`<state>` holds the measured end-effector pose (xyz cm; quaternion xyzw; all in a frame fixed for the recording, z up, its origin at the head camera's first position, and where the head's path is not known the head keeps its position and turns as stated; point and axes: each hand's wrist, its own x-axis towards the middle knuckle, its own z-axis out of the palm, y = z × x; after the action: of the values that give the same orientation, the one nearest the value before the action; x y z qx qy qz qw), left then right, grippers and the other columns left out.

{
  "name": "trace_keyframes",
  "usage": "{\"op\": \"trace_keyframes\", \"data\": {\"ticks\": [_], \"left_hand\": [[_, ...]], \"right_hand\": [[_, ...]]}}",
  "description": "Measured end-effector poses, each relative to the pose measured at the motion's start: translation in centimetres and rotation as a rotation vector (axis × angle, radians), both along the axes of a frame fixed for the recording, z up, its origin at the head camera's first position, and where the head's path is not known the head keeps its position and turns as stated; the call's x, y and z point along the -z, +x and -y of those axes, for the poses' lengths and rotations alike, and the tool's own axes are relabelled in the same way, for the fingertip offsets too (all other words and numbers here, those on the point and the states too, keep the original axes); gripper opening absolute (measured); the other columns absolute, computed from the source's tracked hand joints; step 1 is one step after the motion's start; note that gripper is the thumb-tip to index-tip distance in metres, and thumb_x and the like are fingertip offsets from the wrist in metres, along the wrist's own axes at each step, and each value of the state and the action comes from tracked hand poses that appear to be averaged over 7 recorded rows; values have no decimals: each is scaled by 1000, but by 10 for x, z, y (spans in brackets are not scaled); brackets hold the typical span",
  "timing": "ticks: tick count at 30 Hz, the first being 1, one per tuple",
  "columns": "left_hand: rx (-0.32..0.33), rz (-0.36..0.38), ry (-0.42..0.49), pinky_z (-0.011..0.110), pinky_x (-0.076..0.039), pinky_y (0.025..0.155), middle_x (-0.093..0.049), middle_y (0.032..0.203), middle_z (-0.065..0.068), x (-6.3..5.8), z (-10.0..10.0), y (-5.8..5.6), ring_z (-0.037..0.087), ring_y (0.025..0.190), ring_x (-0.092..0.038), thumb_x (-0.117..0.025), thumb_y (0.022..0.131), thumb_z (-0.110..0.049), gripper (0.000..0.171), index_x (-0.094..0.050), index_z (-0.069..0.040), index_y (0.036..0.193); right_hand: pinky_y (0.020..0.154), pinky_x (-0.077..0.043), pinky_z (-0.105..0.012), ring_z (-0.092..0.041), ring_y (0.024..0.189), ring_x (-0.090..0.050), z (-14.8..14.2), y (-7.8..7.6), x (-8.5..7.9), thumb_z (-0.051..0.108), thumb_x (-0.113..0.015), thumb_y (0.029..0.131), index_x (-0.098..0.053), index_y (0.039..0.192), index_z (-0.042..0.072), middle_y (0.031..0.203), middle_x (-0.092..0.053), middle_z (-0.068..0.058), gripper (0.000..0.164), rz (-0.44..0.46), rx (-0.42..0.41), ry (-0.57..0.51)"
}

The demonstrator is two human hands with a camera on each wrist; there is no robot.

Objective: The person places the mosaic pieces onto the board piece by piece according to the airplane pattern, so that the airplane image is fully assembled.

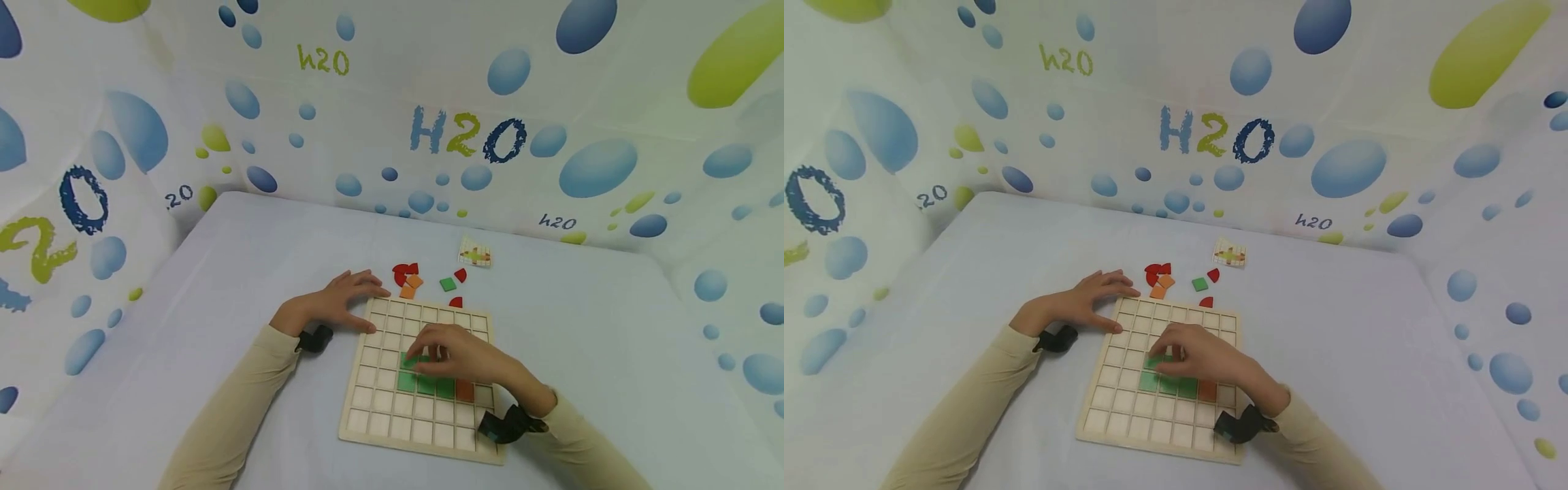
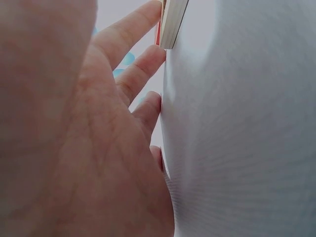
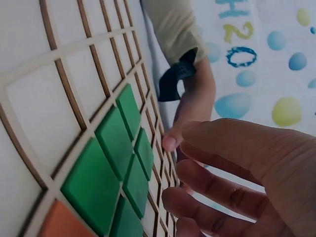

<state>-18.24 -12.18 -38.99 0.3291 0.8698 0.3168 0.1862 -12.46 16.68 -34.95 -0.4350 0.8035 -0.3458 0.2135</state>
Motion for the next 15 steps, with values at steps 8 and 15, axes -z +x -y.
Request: {"op": "trace_keyframes", "data": {"ticks": [8, 15], "left_hand": [[-7, -8, 0, 59, -3, 117, -39, 146, 16, 3, 1, 2, 39, 146, -15, -76, 82, -35, 66, -52, -14, 140], [-3, -9, 1, 59, -4, 117, -39, 145, 16, 3, 0, 1, 40, 146, -15, -76, 82, -35, 66, -52, -13, 140]], "right_hand": [[64, -52, -23, -10, 73, -56, -9, -8, 3, 13, -67, 93, -71, 105, 6, 96, -65, -2, 14, -13, 83, -76], [64, -52, -24, -9, 73, -57, -16, -15, 13, 10, -68, 91, -71, 102, 5, 93, -64, -2, 12, -56, 160, -84]]}}
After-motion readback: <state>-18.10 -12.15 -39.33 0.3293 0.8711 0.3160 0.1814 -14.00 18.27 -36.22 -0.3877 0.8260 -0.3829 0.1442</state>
